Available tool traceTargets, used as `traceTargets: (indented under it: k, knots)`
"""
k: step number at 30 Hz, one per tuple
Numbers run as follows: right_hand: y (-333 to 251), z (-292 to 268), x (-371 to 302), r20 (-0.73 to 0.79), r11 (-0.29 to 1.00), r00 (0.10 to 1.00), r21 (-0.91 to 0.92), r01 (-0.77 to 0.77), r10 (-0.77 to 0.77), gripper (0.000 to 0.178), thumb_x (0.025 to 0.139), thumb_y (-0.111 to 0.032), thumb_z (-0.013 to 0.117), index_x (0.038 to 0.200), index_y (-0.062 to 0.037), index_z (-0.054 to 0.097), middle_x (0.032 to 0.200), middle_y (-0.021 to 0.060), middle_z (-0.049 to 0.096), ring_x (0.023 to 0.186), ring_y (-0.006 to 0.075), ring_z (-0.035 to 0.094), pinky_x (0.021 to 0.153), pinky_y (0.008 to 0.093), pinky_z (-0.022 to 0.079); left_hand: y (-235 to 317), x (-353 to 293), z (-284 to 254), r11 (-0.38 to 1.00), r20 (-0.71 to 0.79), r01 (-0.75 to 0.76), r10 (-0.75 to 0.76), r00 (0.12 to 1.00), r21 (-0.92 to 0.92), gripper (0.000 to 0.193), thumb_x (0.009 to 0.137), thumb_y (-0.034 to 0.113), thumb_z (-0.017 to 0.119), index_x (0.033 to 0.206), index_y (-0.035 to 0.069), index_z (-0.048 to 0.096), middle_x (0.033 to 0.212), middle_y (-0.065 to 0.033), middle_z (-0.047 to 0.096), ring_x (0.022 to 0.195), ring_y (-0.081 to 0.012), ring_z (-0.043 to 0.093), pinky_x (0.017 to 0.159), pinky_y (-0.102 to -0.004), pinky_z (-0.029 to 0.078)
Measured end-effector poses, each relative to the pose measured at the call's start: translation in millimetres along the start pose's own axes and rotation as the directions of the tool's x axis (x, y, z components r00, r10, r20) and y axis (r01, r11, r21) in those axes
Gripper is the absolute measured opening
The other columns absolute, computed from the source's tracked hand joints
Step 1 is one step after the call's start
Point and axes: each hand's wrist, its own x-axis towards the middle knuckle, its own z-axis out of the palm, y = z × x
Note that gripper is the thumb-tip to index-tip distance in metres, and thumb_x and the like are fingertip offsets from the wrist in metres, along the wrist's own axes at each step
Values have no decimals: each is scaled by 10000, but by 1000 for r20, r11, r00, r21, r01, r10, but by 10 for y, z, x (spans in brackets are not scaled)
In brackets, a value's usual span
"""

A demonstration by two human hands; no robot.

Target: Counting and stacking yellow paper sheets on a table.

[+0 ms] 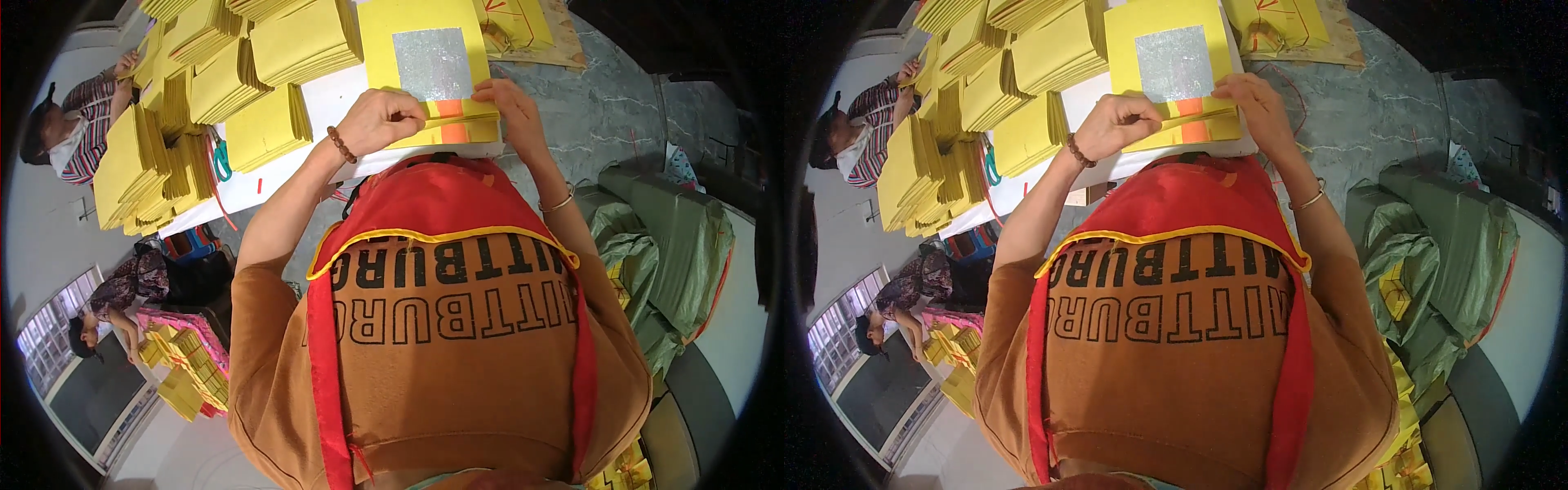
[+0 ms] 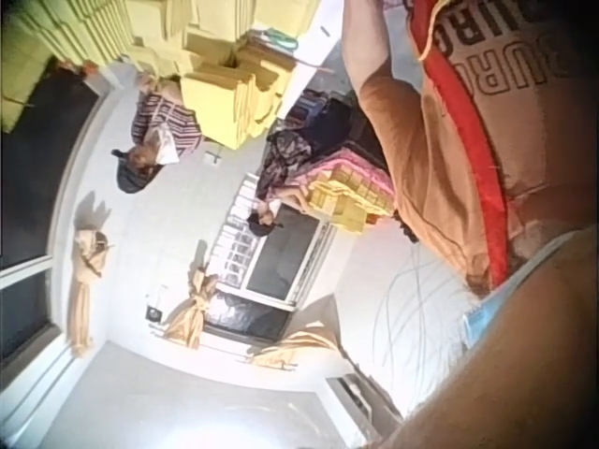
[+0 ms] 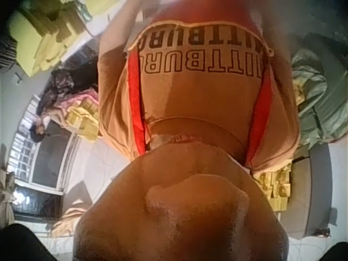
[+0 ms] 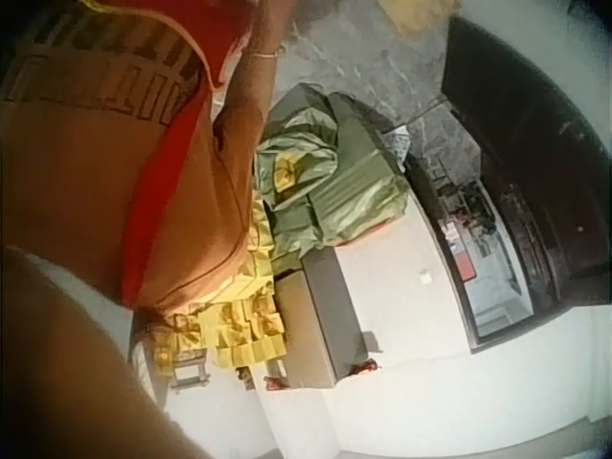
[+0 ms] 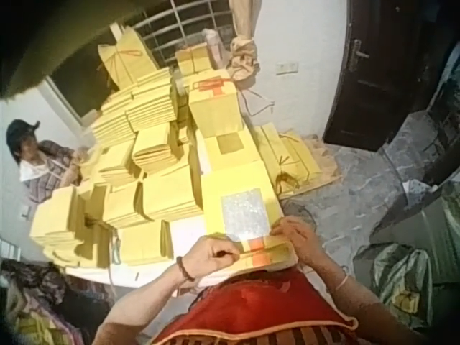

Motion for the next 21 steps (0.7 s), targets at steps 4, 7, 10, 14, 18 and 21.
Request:
traceTargets:
  k: [4,7,10,14,18,21]
  knots:
    - [-7,-93,31,67,998,996,-16,54,-53,282,904,-219,476,913,-20,676,1014,90,614,1015,224,534,915,322,382,6,25,-15,999,-4,28,-28,1000,-43,128,752,136,601,775,24,660,692,-61,636,628,-145,595,594,-274,463]
    - [-28,-129,28,206,967,957,-110,232,-206,235,906,-171,473,961,-8,633,1073,98,578,1047,231,522,944,327,358,-25,22,-20,993,-6,55,-56,998,-108,129,760,132,605,777,15,657,686,-59,635,610,-139,583,589,-276,464]
    - [-30,-88,-12,236,837,917,-383,392,-321,163,823,-70,574,974,-35,627,1089,83,567,1058,226,514,934,333,365,-21,16,-60,987,45,91,-86,995,-131,148,765,143,628,842,20,657,765,-71,643,685,-159,593,639,-294,471]
    - [158,-18,-17,103,924,965,-279,261,-241,192,734,-44,654,924,-51,627,1047,63,571,1040,233,507,919,344,372,-43,-91,-232,893,-2,-403,412,911,198,348,759,200,687,1079,79,624,1098,-112,602,1063,-247,542,881,-358,430]
    - [109,-6,6,70,955,980,-222,197,-186,172,742,-102,673,907,-78,630,1034,44,581,1040,245,502,919,357,369,-250,-156,-308,721,-42,-246,356,934,649,481,701,72,633,1177,122,579,1250,-102,528,1209,-295,430,986,-402,355]
    - [85,-86,64,132,890,947,-324,320,-293,163,747,-125,675,904,-105,636,1077,40,588,1115,240,481,939,369,346,-355,-124,-219,735,-106,-223,372,922,641,453,734,57,556,1179,135,587,1284,-113,507,1225,-307,420,983,-390,361]
